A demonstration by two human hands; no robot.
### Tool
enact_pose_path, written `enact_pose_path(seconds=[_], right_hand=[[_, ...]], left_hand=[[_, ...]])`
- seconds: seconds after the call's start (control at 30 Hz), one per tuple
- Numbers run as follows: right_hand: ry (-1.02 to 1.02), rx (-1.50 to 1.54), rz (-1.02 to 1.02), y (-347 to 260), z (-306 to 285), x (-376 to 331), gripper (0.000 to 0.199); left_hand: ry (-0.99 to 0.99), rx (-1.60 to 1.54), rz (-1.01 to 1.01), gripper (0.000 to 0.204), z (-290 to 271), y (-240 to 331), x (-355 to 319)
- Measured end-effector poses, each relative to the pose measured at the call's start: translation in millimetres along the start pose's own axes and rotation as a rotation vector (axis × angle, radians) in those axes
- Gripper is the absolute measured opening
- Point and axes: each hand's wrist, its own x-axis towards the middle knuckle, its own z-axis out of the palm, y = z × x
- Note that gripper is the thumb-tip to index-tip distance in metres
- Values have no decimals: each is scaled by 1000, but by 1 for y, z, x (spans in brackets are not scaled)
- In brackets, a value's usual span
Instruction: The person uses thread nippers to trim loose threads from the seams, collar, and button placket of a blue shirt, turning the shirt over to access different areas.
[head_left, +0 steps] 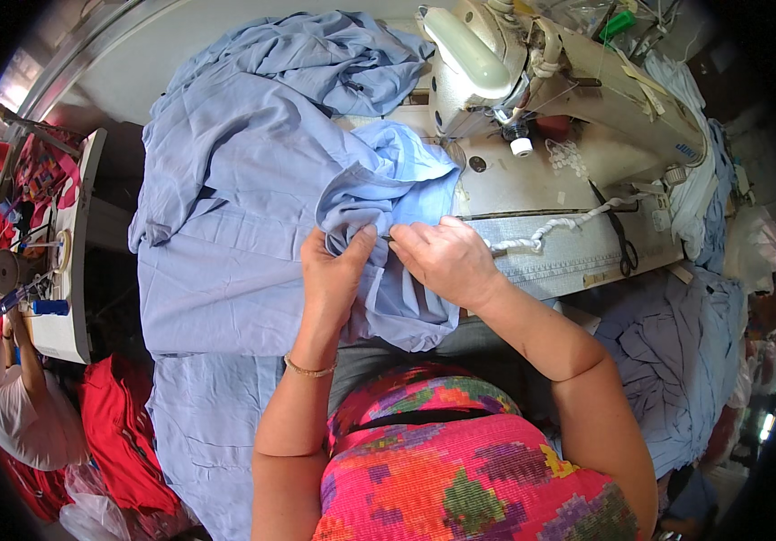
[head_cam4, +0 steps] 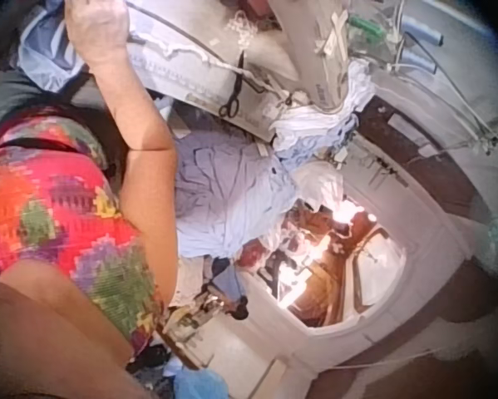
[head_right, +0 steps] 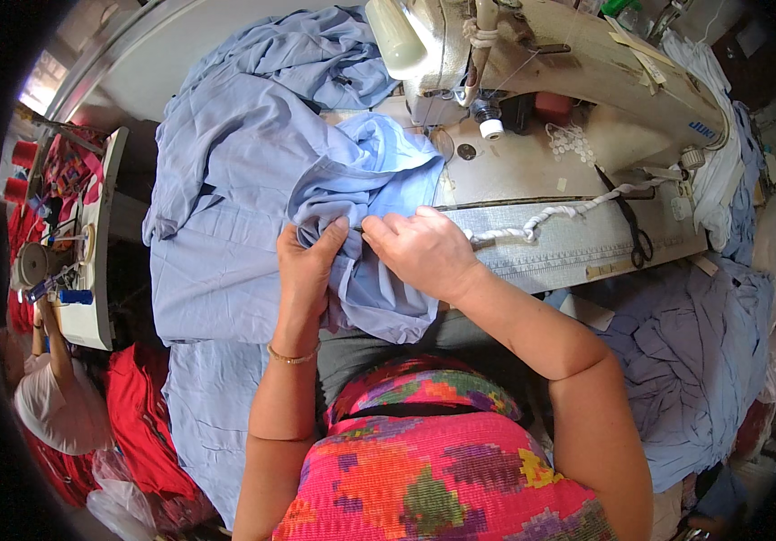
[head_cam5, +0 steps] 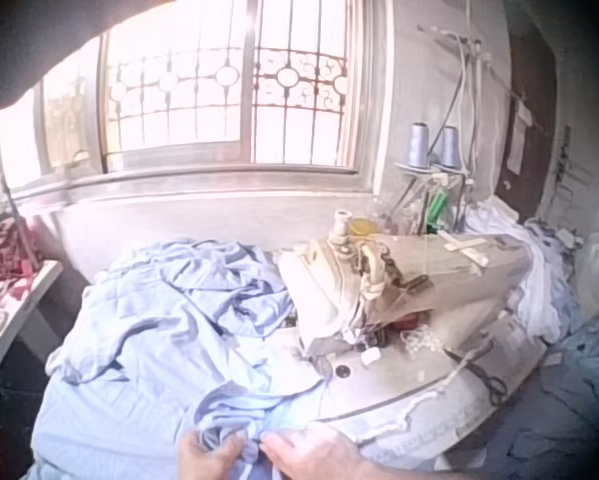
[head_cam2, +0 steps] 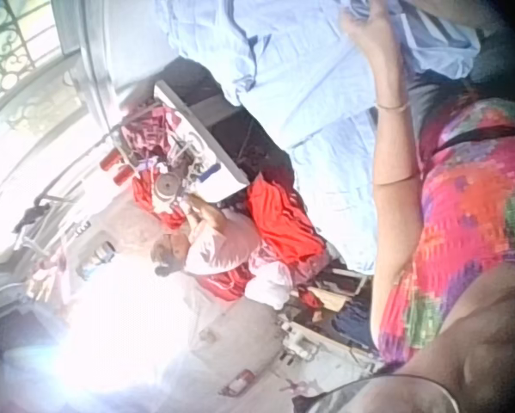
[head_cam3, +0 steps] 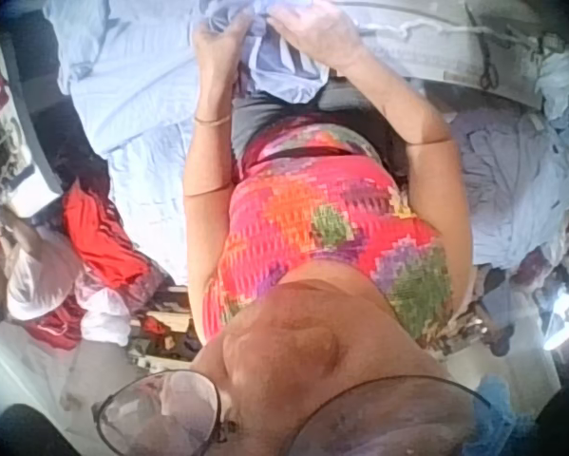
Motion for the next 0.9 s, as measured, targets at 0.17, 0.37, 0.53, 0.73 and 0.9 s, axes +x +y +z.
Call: enact_pose_path(seconds=[0.17, 0.37, 0.53, 0.73, 0.9], right_hand=[[-6, 4, 4, 0, 4, -2, 10], [-25, 25, 18, -1, 2, -1, 11], [30, 130, 112, 6, -2, -8, 12], [-100, -255, 358, 61, -35, -31, 27], [-46, -237, 347, 63, -47, -37, 33]], left_hand=[[-10, 2, 11, 15, -1, -3, 1], [-16, 7, 22, 15, 0, -1, 0], [-30, 10, 35, 14, 2, 4, -1], [28, -19, 11, 14, -3, -3, -3], [7, -92, -72, 26, -8, -7, 0]])
